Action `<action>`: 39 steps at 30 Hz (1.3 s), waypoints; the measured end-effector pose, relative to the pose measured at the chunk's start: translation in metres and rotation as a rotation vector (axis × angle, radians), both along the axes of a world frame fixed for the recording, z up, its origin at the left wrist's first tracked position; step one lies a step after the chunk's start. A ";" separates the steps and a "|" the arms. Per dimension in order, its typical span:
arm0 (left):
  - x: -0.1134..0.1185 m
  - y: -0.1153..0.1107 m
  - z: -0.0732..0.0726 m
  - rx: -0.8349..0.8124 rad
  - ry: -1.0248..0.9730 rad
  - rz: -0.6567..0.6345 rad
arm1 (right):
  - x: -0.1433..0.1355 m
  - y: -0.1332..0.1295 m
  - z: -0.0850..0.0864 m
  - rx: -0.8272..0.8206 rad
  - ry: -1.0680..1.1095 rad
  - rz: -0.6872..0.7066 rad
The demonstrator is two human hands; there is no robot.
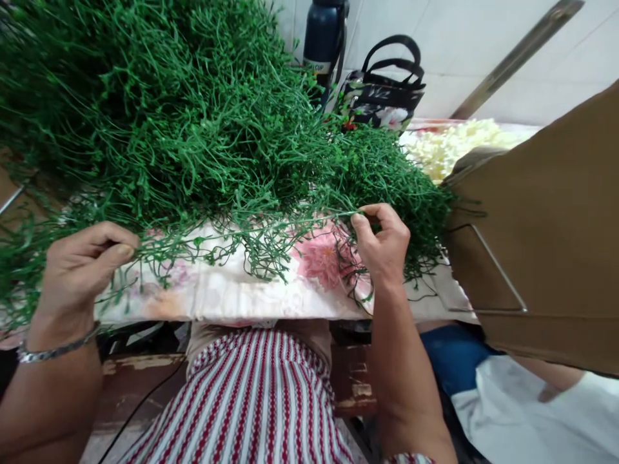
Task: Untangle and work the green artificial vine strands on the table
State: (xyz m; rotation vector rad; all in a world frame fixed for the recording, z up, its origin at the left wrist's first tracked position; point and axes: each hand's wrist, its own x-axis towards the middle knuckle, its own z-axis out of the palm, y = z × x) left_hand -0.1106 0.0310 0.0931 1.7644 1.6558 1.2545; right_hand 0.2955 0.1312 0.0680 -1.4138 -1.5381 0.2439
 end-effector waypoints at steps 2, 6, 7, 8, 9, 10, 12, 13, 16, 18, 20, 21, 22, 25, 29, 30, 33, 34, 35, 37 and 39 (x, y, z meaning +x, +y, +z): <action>0.001 0.010 -0.002 0.002 0.245 -0.007 | -0.004 -0.007 0.003 -0.005 -0.006 0.025; 0.010 0.027 -0.009 0.064 0.508 -0.034 | -0.019 -0.025 0.011 -0.095 -0.010 0.237; 0.014 0.028 -0.008 0.136 0.468 0.001 | -0.023 -0.030 0.013 -0.106 -0.033 0.290; 0.020 0.027 -0.005 0.208 0.402 0.044 | -0.027 -0.034 0.015 -0.106 -0.056 0.328; 0.026 0.024 0.001 0.275 0.342 0.091 | -0.031 -0.038 0.017 -0.100 -0.075 0.353; 0.034 0.020 0.008 0.320 0.299 0.128 | -0.035 -0.042 0.019 -0.094 -0.085 0.368; 0.053 0.006 0.027 0.453 0.342 0.272 | -0.041 -0.048 0.023 -0.090 -0.100 0.390; 0.065 -0.003 0.037 0.591 0.383 0.387 | -0.044 -0.051 0.024 -0.091 -0.112 0.402; 0.108 -0.024 0.054 0.527 0.489 0.003 | -0.052 -0.059 0.027 -0.076 -0.148 0.439; 0.139 -0.026 0.050 0.371 0.447 -0.376 | -0.058 -0.063 0.027 -0.058 -0.151 0.454; 0.164 -0.015 0.035 0.294 0.370 -0.440 | -0.062 -0.068 0.026 -0.057 -0.150 0.479; 0.172 -0.006 0.025 0.259 0.307 -0.353 | -0.064 -0.070 0.025 -0.060 -0.148 0.499; 0.178 0.003 0.014 0.240 0.242 -0.328 | -0.064 -0.071 0.025 -0.066 -0.147 0.521; 0.183 0.026 -0.011 0.218 0.021 -0.397 | -0.063 -0.073 0.024 -0.087 -0.159 0.574; 0.176 0.029 -0.019 0.342 -0.081 -0.304 | -0.058 -0.074 0.024 -0.070 -0.203 0.572; 0.174 0.028 -0.018 0.383 -0.069 -0.274 | -0.057 -0.074 0.025 -0.065 -0.212 0.568; 0.169 0.024 -0.015 0.475 -0.025 -0.237 | -0.057 -0.075 0.027 -0.064 -0.235 0.560; 0.167 0.024 -0.014 0.476 -0.023 -0.261 | -0.058 -0.076 0.028 -0.058 -0.240 0.551; 0.165 0.024 -0.013 0.461 -0.031 -0.296 | -0.059 -0.076 0.028 -0.045 -0.243 0.545; 0.161 0.025 -0.010 0.388 -0.072 -0.372 | -0.060 -0.077 0.030 -0.016 -0.245 0.547; 0.157 0.027 -0.008 0.289 -0.135 -0.415 | -0.060 -0.079 0.034 0.019 -0.230 0.558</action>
